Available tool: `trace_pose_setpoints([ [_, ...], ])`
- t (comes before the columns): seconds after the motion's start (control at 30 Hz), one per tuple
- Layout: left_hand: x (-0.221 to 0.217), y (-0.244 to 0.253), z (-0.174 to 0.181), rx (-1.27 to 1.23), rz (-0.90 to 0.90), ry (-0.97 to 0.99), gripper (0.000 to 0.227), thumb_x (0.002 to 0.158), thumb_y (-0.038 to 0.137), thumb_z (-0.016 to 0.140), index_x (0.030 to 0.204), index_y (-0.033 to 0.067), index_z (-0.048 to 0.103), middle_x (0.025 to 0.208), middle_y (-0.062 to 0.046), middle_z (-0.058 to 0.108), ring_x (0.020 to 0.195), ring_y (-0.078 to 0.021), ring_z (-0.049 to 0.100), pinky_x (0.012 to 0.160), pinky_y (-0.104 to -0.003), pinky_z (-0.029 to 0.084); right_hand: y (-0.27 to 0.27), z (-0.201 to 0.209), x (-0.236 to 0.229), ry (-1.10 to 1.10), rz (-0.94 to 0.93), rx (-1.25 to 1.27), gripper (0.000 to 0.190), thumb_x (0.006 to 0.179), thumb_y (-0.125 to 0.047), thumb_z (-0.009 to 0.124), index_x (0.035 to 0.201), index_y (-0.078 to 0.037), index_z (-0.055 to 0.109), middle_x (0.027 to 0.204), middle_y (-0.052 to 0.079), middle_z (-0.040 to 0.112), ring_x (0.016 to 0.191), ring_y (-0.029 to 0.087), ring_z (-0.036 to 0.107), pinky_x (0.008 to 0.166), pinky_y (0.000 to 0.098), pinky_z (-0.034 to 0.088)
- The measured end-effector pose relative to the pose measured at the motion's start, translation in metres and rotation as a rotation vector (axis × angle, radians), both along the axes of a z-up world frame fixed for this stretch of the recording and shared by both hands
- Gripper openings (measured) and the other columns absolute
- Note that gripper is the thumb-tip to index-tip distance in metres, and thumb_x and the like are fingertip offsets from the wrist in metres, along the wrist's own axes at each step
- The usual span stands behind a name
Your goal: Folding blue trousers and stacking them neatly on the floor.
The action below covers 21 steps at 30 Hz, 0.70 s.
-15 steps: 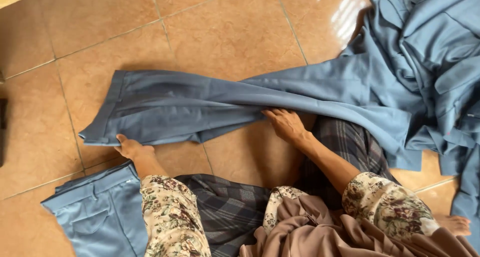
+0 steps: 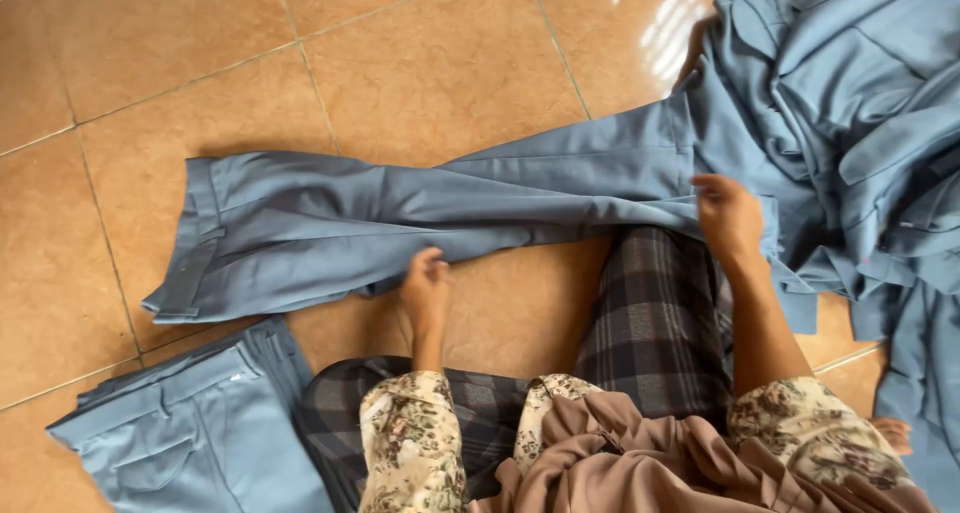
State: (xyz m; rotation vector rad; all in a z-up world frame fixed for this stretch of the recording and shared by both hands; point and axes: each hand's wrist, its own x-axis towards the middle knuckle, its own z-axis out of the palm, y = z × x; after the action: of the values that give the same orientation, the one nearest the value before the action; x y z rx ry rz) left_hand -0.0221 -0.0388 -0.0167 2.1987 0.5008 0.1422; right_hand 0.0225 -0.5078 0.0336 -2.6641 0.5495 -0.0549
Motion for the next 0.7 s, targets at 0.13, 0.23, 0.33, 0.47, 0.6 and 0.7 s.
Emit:
trace_pose_setpoints([
  [0.13,0.002,-0.018,0.004,-0.388,-0.032,0.374,0.028,0.093,0.026,0.062,0.11,0.0053,0.071,0.085,-0.005,0.074,0.063,-0.016,0.072,0.062,-0.026,0.055,-0.056,-0.008,-0.059,-0.238,-0.07,-0.13,0.022,0.098,-0.015,0.07,0.119,-0.013,0.075,0.109,0.013,0.066,0.103,0.032,0.059,0.084,0.0443,0.049],
  [0.23,0.005,-0.013,-0.016,-0.72,0.274,0.339,0.034,0.101,0.026,0.059,0.115,-0.0049,0.062,0.075,-0.01,0.073,0.058,-0.0145,0.069,0.046,-0.021,0.05,-0.083,-0.019,-0.095,-0.087,-0.206,0.03,0.031,0.1,-0.019,0.067,0.123,0.001,0.072,0.098,0.02,0.072,0.086,0.035,0.067,0.078,0.0441,0.052],
  [0.33,0.006,-0.001,-0.02,-1.093,0.416,0.161,0.042,0.097,0.028,0.065,0.122,-0.0042,0.052,0.098,-0.021,0.071,0.08,-0.0251,0.072,0.056,-0.022,0.05,-0.085,-0.015,-0.123,-0.099,-0.352,0.787,0.051,0.09,0.004,0.041,0.132,-0.012,0.066,0.107,0.008,0.067,0.093,0.015,0.058,0.072,0.0232,0.041],
  [0.47,0.003,0.007,-0.019,-1.185,0.417,0.179,0.037,0.097,0.03,0.066,0.115,-0.0009,0.056,0.099,-0.022,0.071,0.09,-0.0293,0.073,0.068,-0.027,0.053,-0.095,-0.019,-0.152,-0.055,-0.126,0.753,0.081,0.069,0.024,0.036,0.136,-0.012,0.063,0.135,0.009,0.059,0.119,0.023,0.053,0.098,0.0297,0.043],
  [0.6,0.007,0.015,-0.037,-1.264,0.481,0.096,0.031,0.098,0.023,0.065,0.115,0.0014,0.051,0.103,-0.023,0.07,0.094,-0.0304,0.072,0.067,-0.028,0.054,-0.122,-0.063,-0.161,0.016,0.052,0.179,0.072,0.073,-0.001,0.081,0.139,-0.022,0.065,0.152,0.015,0.048,0.132,0.034,0.048,0.1,0.0438,0.046],
  [0.7,0.013,0.02,-0.022,-1.244,0.456,0.06,0.034,0.1,0.028,0.063,0.119,0.0054,0.048,0.096,-0.018,0.069,0.087,-0.026,0.072,0.065,-0.028,0.052,-0.127,-0.075,-0.142,-0.262,0.177,-0.098,0.032,0.079,-0.003,0.083,0.111,-0.01,0.08,0.148,0.016,0.056,0.12,0.033,0.051,0.103,0.0417,0.046],
])
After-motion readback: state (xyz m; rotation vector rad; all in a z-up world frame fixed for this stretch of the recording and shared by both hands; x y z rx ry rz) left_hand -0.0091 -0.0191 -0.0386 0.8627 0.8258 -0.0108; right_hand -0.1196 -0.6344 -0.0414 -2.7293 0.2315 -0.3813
